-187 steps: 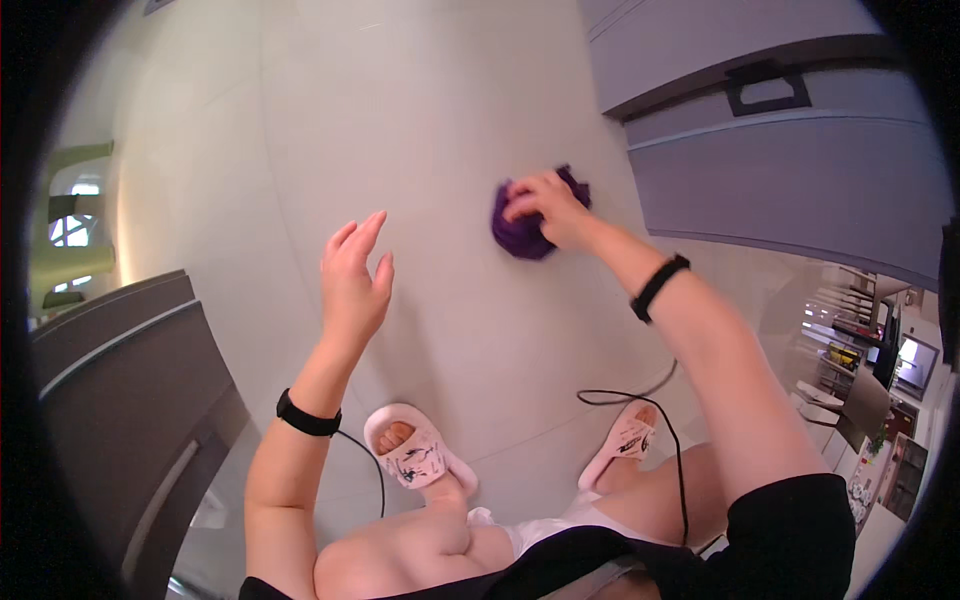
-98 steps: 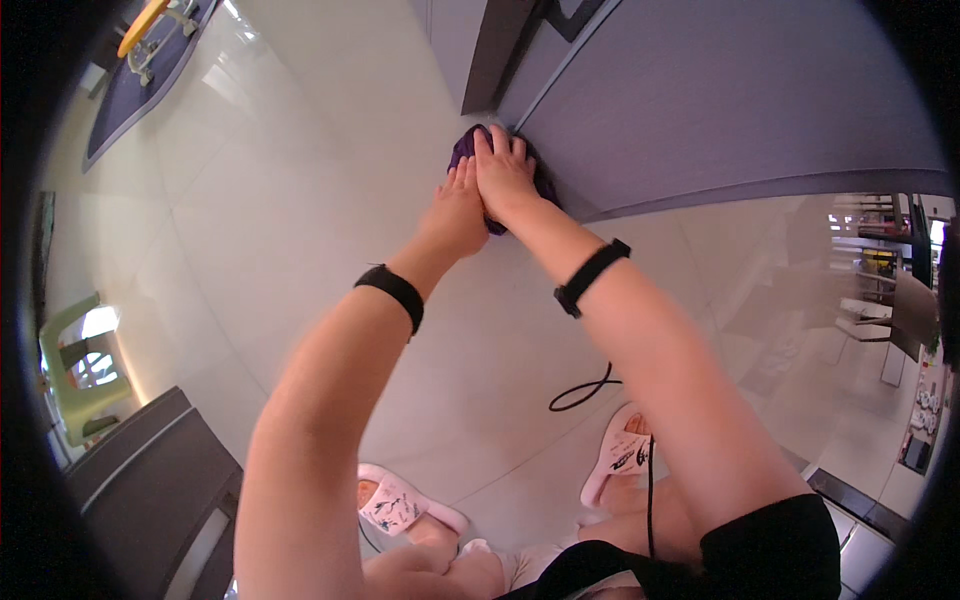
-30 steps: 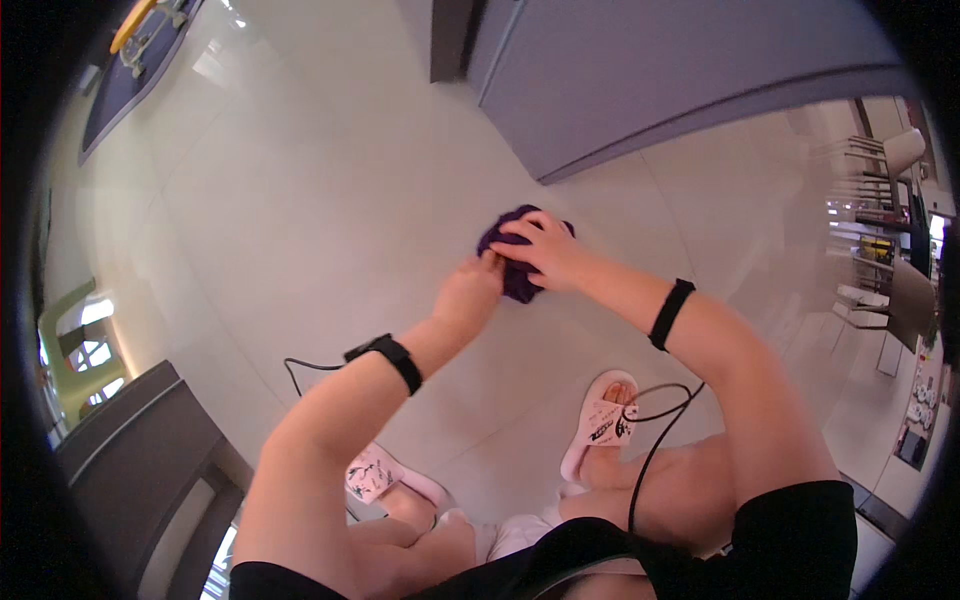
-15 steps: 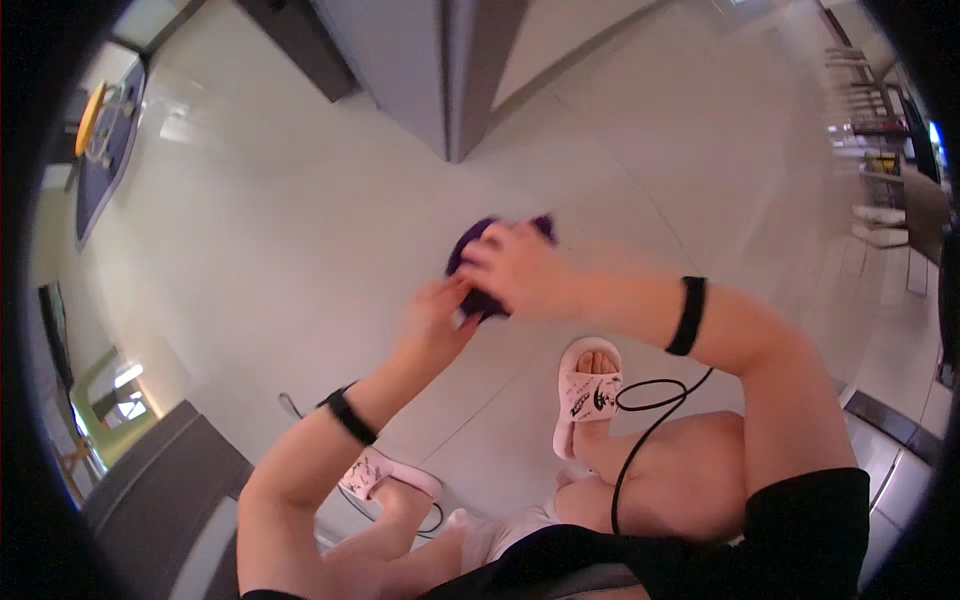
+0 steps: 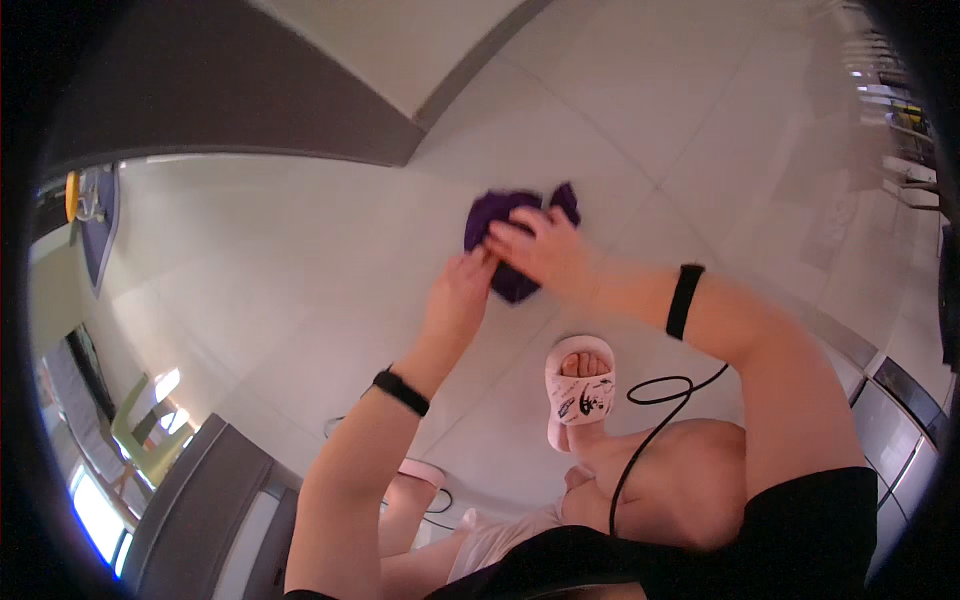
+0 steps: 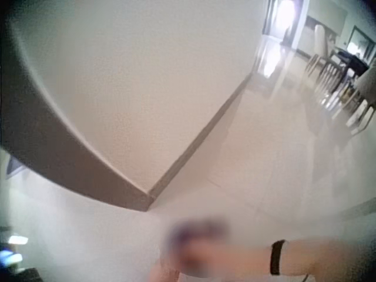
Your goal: Cleaning the floor using a purple cloth.
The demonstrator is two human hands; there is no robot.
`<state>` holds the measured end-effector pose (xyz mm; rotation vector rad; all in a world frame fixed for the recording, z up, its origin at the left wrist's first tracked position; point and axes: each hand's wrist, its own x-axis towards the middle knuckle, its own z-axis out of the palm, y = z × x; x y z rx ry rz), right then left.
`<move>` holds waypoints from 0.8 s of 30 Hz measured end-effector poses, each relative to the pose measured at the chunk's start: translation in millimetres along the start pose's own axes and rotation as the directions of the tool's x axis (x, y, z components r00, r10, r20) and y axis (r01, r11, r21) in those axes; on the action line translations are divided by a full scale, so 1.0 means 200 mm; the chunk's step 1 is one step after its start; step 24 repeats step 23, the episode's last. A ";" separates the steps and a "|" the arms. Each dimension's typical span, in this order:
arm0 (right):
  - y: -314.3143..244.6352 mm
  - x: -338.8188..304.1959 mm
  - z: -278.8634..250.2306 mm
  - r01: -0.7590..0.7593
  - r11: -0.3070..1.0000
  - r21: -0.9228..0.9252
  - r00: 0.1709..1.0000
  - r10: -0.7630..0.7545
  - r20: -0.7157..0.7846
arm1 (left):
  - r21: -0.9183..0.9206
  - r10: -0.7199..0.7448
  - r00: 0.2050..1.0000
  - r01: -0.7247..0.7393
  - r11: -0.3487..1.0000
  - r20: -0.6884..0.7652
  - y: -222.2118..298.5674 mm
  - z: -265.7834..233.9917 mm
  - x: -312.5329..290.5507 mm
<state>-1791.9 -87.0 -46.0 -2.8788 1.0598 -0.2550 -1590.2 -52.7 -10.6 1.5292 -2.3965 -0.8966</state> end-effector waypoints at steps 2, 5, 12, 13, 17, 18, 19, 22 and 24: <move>0.22 0.09 -0.11 0.009 0.998 -0.059 0.999 -0.007 0.031 | 0.016 -0.044 0.999 0.044 0.999 0.013 0.01 0.00 0.21; 0.38 0.15 -0.19 0.031 0.999 0.030 0.996 -0.033 0.088 | -0.027 0.013 0.988 -0.017 0.999 -0.155 -0.01 0.00 0.31; 0.27 0.01 -0.37 0.127 0.976 0.179 0.992 -0.128 -0.007 | 0.000 -0.098 0.956 0.102 0.995 -0.277 -0.03 -0.22 0.00; 0.22 -0.06 -0.39 0.194 0.961 0.198 0.980 -0.200 0.013 | 0.029 -0.201 0.950 0.214 0.976 -0.241 -0.06 -0.24 -0.06; 0.25 -0.48 -0.36 0.231 0.923 0.309 0.963 -0.262 0.063 | 0.204 -0.427 0.897 0.400 0.894 0.111 -0.06 -0.23 -0.24; 0.31 -0.56 -0.33 0.208 0.927 0.313 0.965 -0.246 0.087 | 0.205 -0.431 0.896 0.404 0.892 0.110 -0.07 -0.23 -0.27; 0.35 -0.59 -0.30 0.187 0.929 0.320 0.966 -0.233 0.111 | 0.266 -0.473 0.864 0.421 0.867 0.171 -0.08 -0.21 -0.31; 0.47 -0.50 -0.26 0.250 0.928 0.278 0.949 -0.292 0.120 | 0.351 -0.537 0.805 0.442 0.825 0.251 -0.11 -0.18 -0.34; 0.52 -0.44 -0.25 0.264 0.919 0.294 0.936 -0.318 0.152 | 0.375 -0.551 0.793 0.444 0.814 0.260 -0.11 -0.17 -0.34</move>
